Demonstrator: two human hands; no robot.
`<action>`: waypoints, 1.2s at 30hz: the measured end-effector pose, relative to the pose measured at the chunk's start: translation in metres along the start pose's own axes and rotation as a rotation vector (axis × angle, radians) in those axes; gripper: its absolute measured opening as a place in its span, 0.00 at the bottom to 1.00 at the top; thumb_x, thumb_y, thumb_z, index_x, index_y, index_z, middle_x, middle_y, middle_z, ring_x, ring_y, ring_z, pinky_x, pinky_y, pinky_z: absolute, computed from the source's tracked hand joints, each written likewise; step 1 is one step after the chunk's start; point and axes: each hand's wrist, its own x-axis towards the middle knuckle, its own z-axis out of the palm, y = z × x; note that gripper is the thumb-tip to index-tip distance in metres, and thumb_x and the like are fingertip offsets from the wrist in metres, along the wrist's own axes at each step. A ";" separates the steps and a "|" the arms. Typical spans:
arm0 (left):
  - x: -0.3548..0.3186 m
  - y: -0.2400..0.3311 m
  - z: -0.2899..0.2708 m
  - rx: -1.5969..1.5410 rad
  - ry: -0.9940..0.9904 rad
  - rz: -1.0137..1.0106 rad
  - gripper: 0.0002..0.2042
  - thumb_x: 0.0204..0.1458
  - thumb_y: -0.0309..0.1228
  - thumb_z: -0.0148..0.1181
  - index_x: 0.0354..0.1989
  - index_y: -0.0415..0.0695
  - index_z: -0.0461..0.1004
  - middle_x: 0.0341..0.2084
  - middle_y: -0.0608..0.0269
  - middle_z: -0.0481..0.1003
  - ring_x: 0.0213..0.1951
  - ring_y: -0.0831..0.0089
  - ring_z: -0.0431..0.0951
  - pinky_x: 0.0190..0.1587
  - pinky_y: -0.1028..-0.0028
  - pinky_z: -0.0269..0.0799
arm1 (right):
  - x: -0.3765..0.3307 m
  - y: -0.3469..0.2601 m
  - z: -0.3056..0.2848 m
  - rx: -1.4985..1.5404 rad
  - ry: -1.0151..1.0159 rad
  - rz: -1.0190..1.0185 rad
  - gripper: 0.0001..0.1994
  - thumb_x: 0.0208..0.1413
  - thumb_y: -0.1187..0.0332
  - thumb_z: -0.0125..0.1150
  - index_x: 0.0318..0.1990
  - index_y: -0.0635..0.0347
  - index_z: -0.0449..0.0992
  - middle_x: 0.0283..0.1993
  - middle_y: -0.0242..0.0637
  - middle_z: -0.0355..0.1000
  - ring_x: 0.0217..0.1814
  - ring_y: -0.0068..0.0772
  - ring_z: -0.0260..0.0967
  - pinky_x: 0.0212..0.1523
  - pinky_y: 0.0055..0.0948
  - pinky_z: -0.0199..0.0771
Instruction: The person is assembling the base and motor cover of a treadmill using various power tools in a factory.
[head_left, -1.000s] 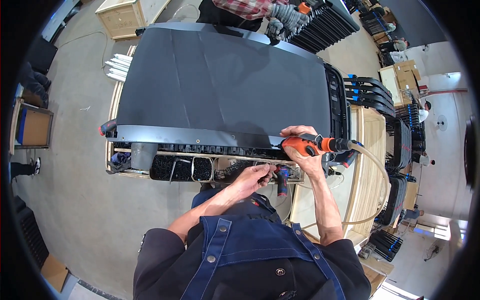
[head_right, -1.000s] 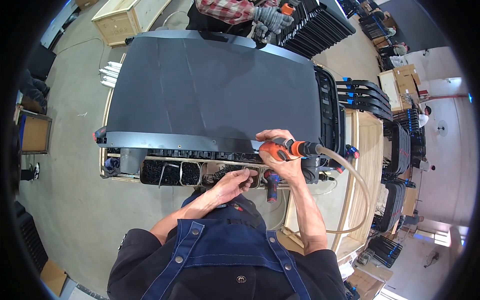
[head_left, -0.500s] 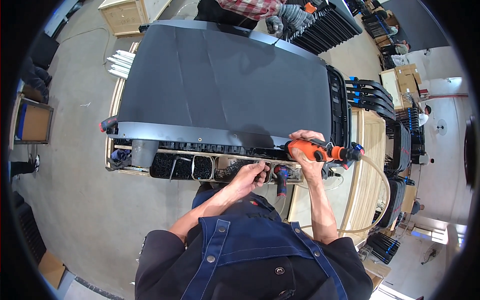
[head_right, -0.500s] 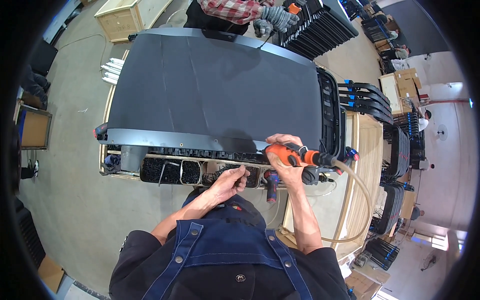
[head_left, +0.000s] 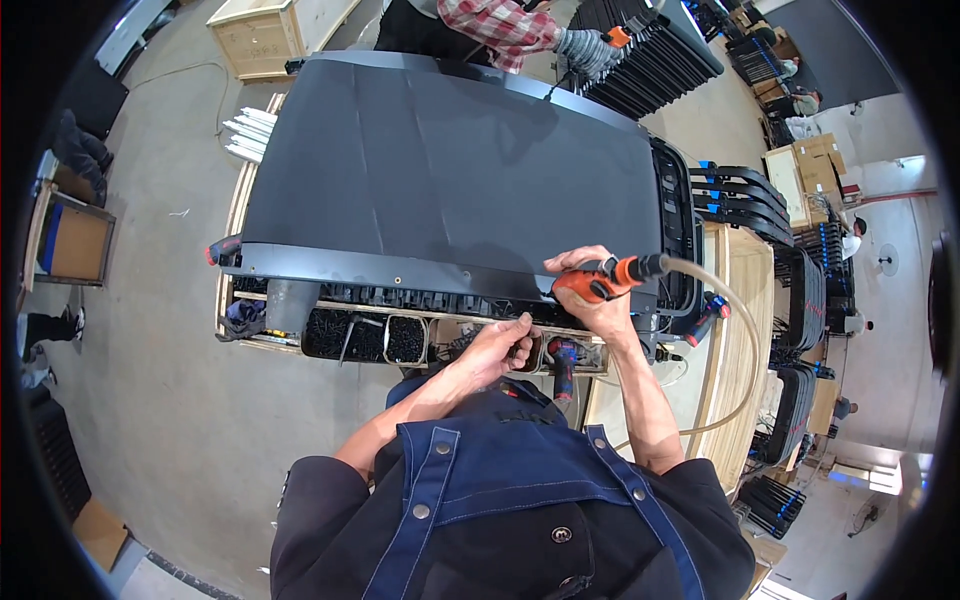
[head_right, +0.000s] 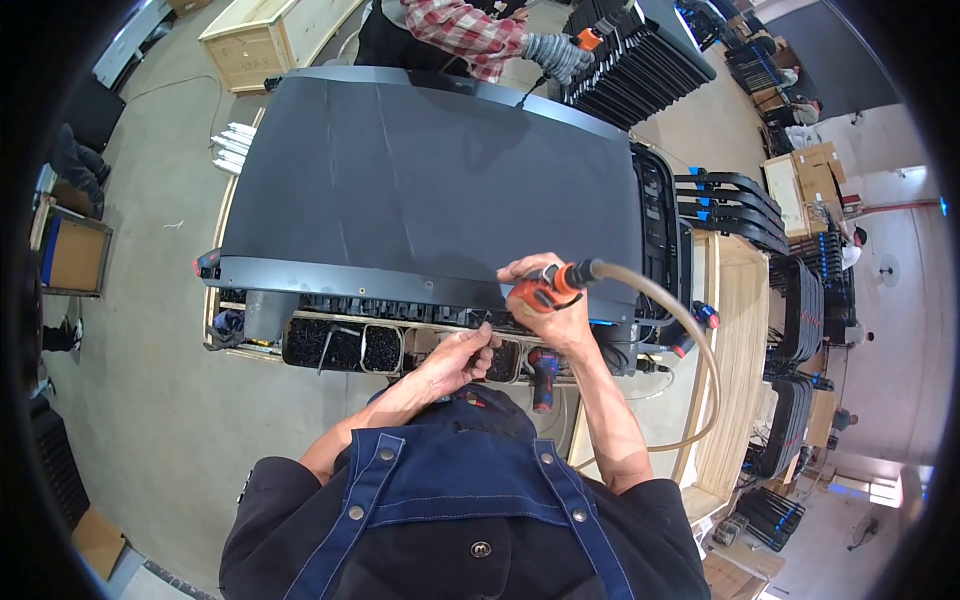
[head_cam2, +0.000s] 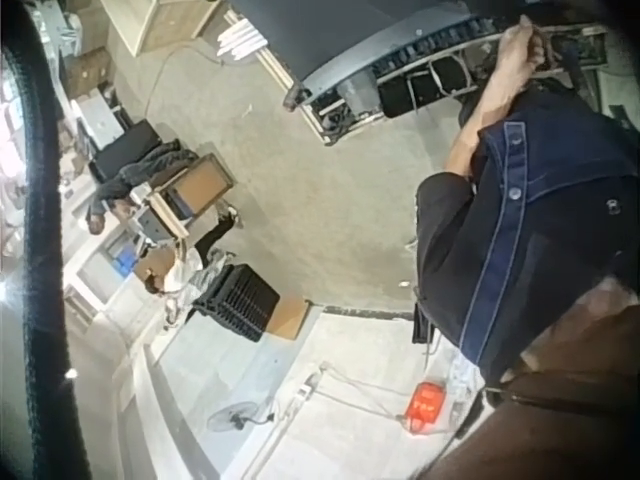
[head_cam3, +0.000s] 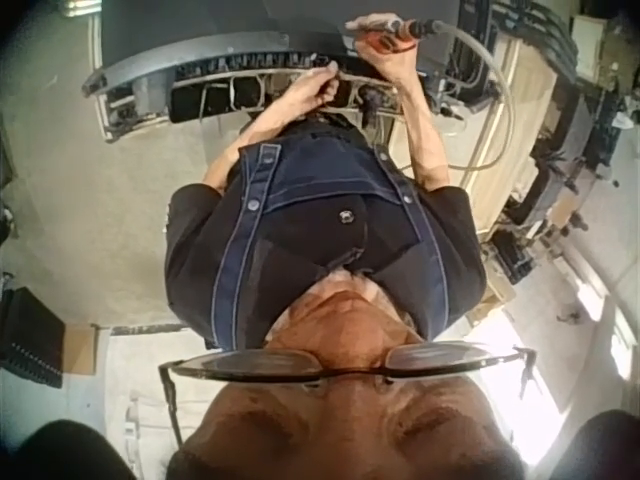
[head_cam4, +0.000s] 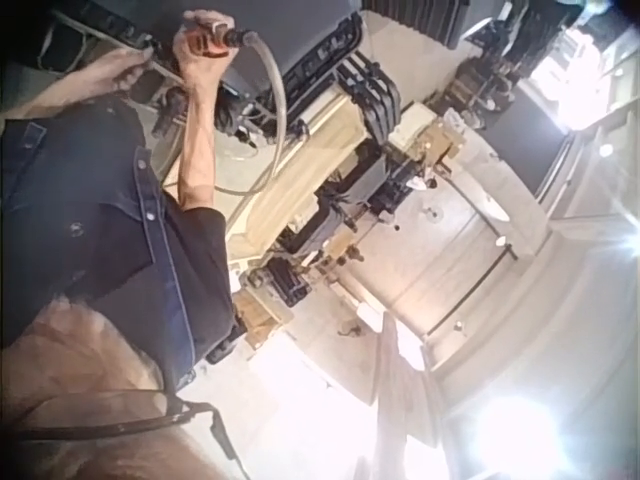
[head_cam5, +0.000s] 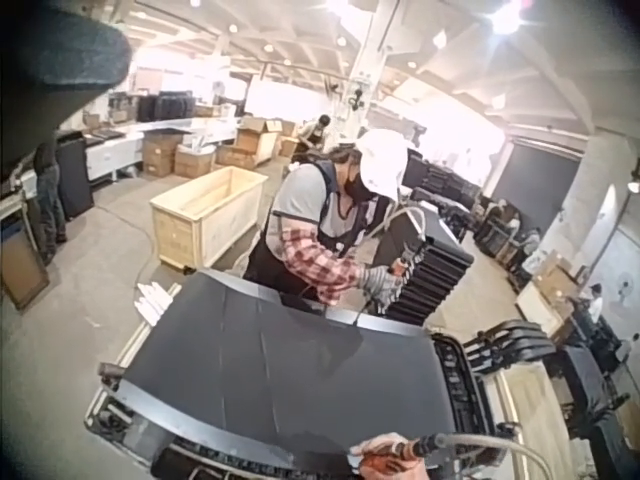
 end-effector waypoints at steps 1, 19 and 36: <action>0.000 0.001 -0.004 -0.019 -0.032 0.042 0.18 0.65 0.48 0.58 0.39 0.43 0.77 0.24 0.74 0.71 0.26 0.82 0.69 0.29 0.80 0.67 | 0.003 0.003 -0.002 0.054 -0.007 0.026 0.20 0.43 0.86 0.67 0.45 0.60 0.74 0.46 0.42 0.79 0.53 0.36 0.77 0.55 0.38 0.78; -0.018 0.002 -0.022 -0.402 -0.064 0.295 0.11 0.65 0.33 0.59 0.50 0.41 0.75 0.37 0.61 0.81 0.37 0.72 0.81 0.40 0.75 0.80 | -0.017 -0.018 -0.011 0.646 0.276 -0.010 0.25 0.52 0.74 0.66 0.58 0.56 0.67 0.56 0.45 0.74 0.54 0.45 0.77 0.63 0.55 0.72; -0.059 0.028 -0.044 -0.109 0.250 0.622 0.10 0.67 0.33 0.57 0.49 0.41 0.75 0.30 0.63 0.77 0.23 0.83 0.67 0.23 0.82 0.61 | -0.001 -0.007 0.072 0.759 0.451 0.149 0.25 0.54 0.73 0.65 0.59 0.59 0.65 0.55 0.47 0.73 0.53 0.44 0.77 0.62 0.52 0.74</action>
